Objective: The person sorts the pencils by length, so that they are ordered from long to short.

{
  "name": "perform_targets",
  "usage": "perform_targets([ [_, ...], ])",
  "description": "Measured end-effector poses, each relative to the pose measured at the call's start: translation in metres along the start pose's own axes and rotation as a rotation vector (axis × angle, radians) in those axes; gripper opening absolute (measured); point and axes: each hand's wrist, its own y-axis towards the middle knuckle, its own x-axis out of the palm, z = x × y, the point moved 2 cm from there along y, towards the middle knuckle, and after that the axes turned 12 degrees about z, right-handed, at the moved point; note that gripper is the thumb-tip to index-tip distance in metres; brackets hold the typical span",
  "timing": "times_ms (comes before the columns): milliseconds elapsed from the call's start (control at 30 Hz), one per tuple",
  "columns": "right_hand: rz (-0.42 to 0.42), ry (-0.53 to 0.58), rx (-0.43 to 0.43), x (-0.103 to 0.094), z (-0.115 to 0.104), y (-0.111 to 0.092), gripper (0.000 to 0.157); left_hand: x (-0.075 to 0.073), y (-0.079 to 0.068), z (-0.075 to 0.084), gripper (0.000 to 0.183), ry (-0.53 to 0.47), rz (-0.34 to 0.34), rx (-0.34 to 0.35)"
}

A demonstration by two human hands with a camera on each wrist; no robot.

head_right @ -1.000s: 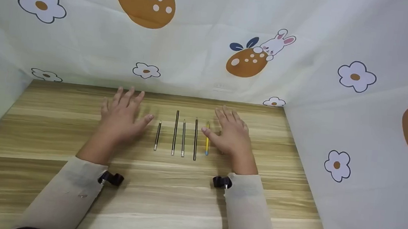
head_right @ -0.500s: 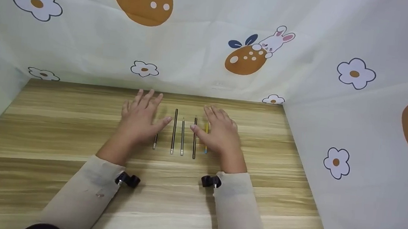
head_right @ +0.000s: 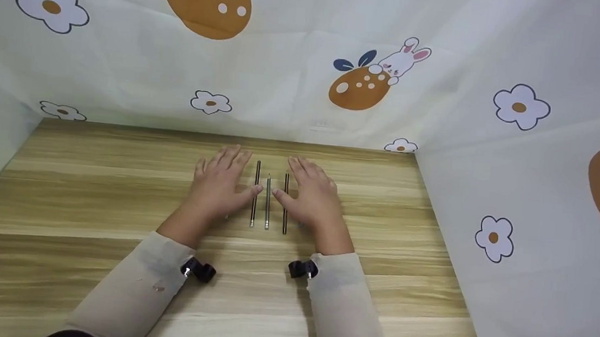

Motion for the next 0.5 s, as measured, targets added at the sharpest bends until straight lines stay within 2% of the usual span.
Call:
perform_targets([
  [200, -0.015, 0.016, 0.020, 0.007, 0.004, -0.002, 0.085, 0.016, -0.007, -0.006, 0.094, -0.006, -0.028, 0.015],
  [367, -0.051, 0.014, 0.044, 0.015, 0.006, -0.004, 0.086, 0.020, -0.011, -0.005, 0.096, 0.001, -0.070, 0.030],
  [500, -0.061, 0.014, 0.030, 0.020, 0.007, -0.003, 0.089, 0.022, -0.012, -0.003, 0.095, 0.012, -0.108, 0.033],
])
